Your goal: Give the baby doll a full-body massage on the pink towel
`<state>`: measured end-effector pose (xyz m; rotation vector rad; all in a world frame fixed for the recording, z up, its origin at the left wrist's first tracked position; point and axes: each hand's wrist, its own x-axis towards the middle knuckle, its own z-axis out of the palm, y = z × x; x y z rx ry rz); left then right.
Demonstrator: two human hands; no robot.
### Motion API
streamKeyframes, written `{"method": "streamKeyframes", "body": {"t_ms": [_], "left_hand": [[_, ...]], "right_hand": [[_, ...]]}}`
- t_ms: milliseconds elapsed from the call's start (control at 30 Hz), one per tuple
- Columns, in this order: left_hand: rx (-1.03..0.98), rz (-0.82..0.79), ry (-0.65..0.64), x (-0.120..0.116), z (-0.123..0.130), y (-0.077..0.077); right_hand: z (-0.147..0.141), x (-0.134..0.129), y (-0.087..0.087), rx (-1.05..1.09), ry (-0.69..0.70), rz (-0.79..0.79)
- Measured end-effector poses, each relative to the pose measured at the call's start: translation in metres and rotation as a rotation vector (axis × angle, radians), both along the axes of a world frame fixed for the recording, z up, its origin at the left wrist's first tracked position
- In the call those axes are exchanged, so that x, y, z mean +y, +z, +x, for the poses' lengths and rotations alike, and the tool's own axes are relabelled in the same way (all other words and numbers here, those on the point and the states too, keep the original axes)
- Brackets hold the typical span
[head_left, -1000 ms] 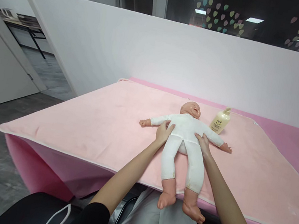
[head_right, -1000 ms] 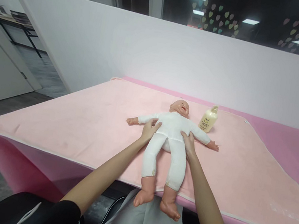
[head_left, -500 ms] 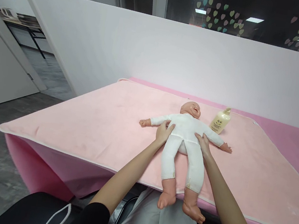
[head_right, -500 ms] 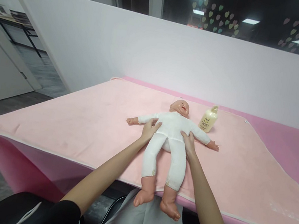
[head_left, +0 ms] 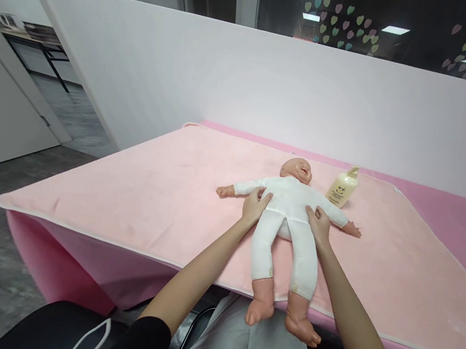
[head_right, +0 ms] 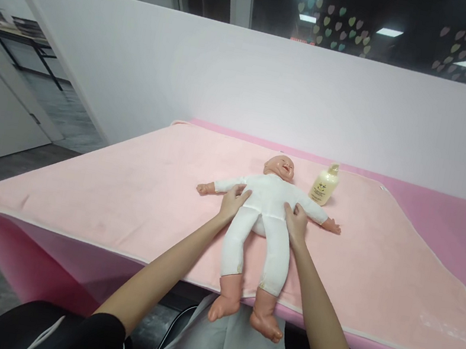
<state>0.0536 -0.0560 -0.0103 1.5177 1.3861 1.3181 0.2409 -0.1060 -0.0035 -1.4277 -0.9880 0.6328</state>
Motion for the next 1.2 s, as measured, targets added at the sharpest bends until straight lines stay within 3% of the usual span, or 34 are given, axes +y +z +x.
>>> {"method": "streamKeyframes", "body": {"t_ms": [67,167,333,533,633,733,900,1100,1200], "left_hand": [[0.0,-0.006,0.001,0.0,0.0,0.0],[0.014,-0.003,0.002,-0.003,0.0,0.003],[0.048,0.0,0.027,-0.008,-0.001,0.008],[-0.025,0.076,0.064,-0.009,0.0,0.009],[-0.013,0.128,0.059,-0.01,0.0,0.011],[0.006,0.162,0.043,-0.011,0.0,0.011],[-0.016,0.142,0.014,-0.006,-0.001,0.004],[-0.006,0.144,0.006,-0.002,0.0,-0.005],[0.15,0.232,0.026,-0.006,0.0,-0.003]], "right_hand": [[0.005,-0.001,0.002,-0.076,-0.112,0.031],[0.013,-0.001,0.006,0.021,-0.203,0.074],[0.029,0.001,0.013,0.291,-0.262,0.143],[0.033,0.002,0.013,0.404,-0.219,0.083],[0.025,0.003,0.008,0.332,-0.127,0.024],[0.019,0.003,0.003,0.125,-0.02,-0.014],[0.016,0.001,-0.003,-0.234,-0.029,-0.03],[0.013,0.002,-0.007,-0.227,-0.03,-0.015],[0.012,0.003,-0.01,-0.231,-0.021,-0.013]]}}
